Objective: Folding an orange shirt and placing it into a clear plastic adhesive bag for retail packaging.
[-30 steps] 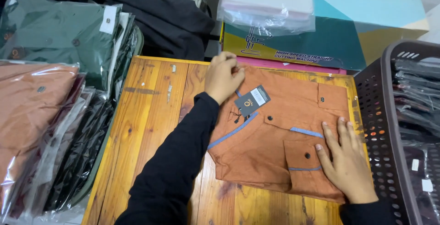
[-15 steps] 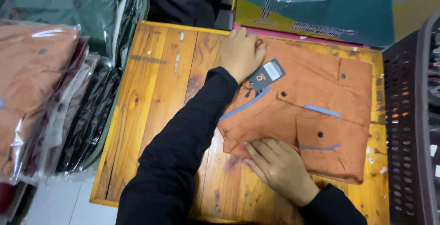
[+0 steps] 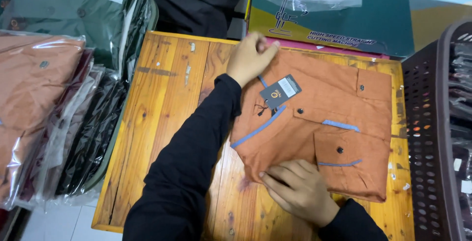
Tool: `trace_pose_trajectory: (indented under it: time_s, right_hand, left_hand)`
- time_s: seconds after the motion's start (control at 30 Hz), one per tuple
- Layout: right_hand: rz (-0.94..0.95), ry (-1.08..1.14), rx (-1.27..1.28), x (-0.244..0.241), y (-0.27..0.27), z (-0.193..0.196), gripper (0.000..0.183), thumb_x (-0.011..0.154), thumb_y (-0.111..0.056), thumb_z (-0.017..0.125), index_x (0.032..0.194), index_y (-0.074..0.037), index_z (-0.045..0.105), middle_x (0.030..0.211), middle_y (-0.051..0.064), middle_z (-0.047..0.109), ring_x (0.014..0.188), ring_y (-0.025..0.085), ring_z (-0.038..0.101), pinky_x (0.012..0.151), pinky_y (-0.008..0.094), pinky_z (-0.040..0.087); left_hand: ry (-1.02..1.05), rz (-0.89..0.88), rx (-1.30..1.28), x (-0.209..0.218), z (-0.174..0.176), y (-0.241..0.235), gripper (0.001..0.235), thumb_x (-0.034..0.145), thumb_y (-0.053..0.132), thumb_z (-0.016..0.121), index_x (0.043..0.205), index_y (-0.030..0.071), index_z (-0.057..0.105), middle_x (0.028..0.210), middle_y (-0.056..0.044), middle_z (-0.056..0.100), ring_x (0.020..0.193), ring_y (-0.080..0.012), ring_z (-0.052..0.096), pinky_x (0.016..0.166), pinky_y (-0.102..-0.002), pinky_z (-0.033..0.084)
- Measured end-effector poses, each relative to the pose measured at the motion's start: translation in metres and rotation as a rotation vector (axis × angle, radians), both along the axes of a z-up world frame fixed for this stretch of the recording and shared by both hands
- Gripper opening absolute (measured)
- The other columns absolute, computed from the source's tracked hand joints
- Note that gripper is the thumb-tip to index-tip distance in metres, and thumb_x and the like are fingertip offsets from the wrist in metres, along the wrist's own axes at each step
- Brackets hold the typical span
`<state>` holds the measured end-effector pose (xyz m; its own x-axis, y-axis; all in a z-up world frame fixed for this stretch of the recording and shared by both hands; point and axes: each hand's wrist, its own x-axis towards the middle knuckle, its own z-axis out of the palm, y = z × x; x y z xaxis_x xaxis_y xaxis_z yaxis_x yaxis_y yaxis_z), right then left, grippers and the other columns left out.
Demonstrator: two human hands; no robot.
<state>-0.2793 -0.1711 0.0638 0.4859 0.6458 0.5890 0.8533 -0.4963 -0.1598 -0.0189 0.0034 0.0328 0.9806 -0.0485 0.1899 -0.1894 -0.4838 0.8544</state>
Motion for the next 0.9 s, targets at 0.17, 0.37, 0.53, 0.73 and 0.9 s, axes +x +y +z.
trace_pose_trajectory:
  time_s: [0.17,0.37,0.53,0.73,0.9]
  right_hand:
    - [0.048,0.108,-0.063,0.004,0.005,-0.006,0.005,0.095,-0.007,0.068,0.1,-0.004,0.069,0.099,0.011,0.065,0.086,0.029,0.06,0.076,0.041,0.049]
    - [0.108,0.101,-0.106,0.002,0.003,-0.008,0.013,0.103,-0.008,0.058,0.11,0.0,0.066,0.105,0.014,0.064,0.086,0.029,0.059,0.074,0.041,0.049]
    - [-0.327,-0.289,-0.314,0.007,-0.072,-0.075,0.043,0.1,-0.036,0.043,0.137,-0.026,0.063,0.135,-0.004,0.064,0.117,0.03,0.065,0.096,0.052,0.051]
    - [-0.871,0.158,-0.244,0.108,-0.153,-0.031,0.061,0.106,-0.036,0.052,0.15,0.008,0.052,0.153,0.04,0.045,0.137,0.066,0.039,0.104,0.076,0.034]
    - [-0.953,0.699,-0.192,0.112,-0.152,-0.03,0.073,0.106,-0.05,0.034,0.166,-0.011,0.021,0.173,0.02,0.011,0.159,0.041,0.006,0.124,0.063,0.008]
  left_hand:
    - [0.042,-0.027,0.237,0.007,-0.019,-0.001,0.013,0.087,0.027,0.063,0.08,0.018,0.057,0.09,-0.004,0.066,0.078,-0.0277,0.063,0.068,-0.044,0.048]
    - [-0.319,0.223,0.062,0.005,-0.013,0.005,0.008,0.093,0.019,0.056,0.086,0.018,0.055,0.082,-0.004,0.068,0.081,-0.0322,0.067,0.069,-0.046,0.047]
    - [-0.757,-0.122,0.413,-0.038,0.017,-0.021,0.037,0.095,0.029,0.06,0.116,-0.001,0.066,0.108,-0.021,0.068,0.099,-0.0386,0.064,0.088,-0.051,0.048]
    - [-0.376,-0.182,0.812,-0.063,-0.032,-0.026,0.086,0.095,0.071,0.045,0.148,0.004,0.053,0.158,-0.019,0.049,0.155,-0.035,0.028,0.126,-0.054,0.003]
    - [-0.05,-0.182,0.841,-0.077,0.012,-0.014,0.102,0.083,0.082,0.041,0.157,0.011,0.039,0.169,-0.003,0.031,0.159,-0.0305,0.012,0.119,-0.072,-0.008]
